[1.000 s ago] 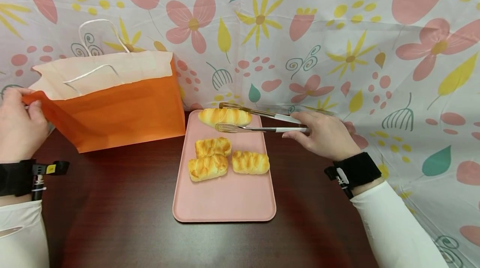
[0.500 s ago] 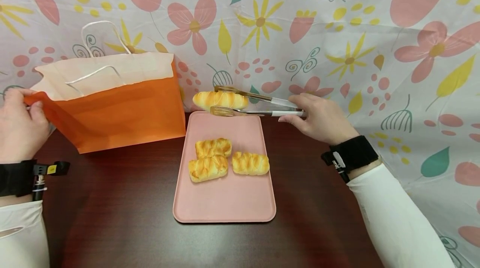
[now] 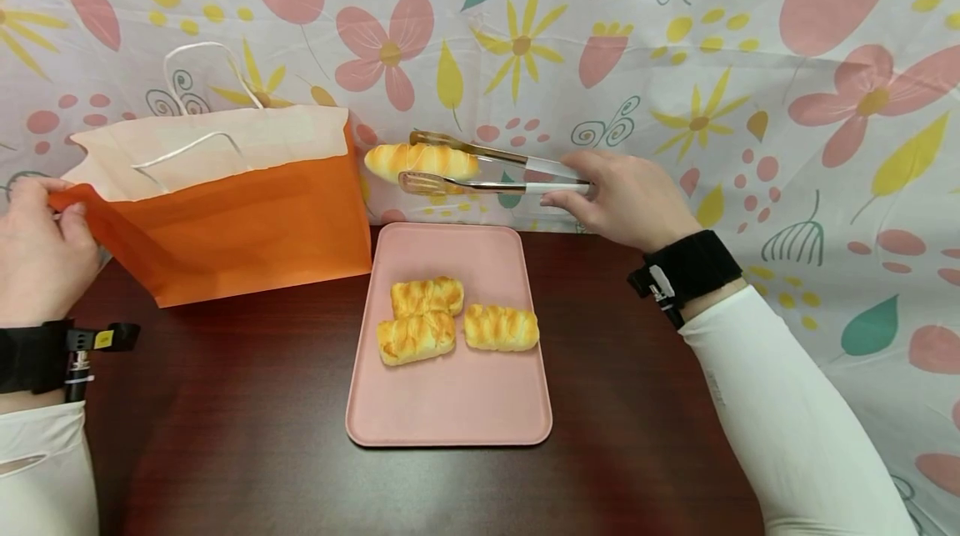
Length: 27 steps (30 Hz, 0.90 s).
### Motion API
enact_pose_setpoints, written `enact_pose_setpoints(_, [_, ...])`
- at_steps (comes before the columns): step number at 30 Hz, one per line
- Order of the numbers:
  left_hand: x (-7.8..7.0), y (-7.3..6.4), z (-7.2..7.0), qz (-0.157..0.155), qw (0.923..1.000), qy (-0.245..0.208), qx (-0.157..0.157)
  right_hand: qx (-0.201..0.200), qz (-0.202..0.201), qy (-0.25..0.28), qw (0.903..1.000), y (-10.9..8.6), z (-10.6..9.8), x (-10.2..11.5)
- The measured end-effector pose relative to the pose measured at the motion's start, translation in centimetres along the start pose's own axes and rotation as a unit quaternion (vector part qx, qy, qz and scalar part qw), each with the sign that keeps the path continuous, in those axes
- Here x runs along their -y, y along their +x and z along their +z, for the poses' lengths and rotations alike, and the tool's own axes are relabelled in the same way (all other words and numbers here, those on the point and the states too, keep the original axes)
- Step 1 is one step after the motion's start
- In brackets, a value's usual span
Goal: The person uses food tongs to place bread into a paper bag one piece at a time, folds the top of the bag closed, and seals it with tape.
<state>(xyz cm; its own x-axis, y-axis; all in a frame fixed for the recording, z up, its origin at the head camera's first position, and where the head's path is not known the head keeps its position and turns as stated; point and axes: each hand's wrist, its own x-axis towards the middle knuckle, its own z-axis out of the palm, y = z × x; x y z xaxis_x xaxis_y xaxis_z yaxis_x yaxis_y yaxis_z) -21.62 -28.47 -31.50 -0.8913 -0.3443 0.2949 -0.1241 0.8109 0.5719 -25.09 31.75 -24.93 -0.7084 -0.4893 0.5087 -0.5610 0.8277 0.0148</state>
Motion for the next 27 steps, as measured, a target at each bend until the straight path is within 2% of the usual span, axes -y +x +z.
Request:
enact_pose_setpoints(6, [-0.1, 0.0, 0.0, 0.001, 1.0, -0.001, 0.0, 0.004, 0.0, -0.002, 1.0, 1.7, -0.4, 0.8])
enact_pose_setpoints(14, [0.1, 0.0, 0.0, 0.0, 1.0, -0.004, 0.003, 0.017, 0.028, 0.01, 0.9994, 4.0, -0.8, 2.2])
enact_pose_setpoints(27, [-0.3, -0.4, -0.2, -0.002, 1.0, -0.002, 0.008, 0.033, -0.002, 0.007, 0.9994, 7.9, -0.9, 4.1])
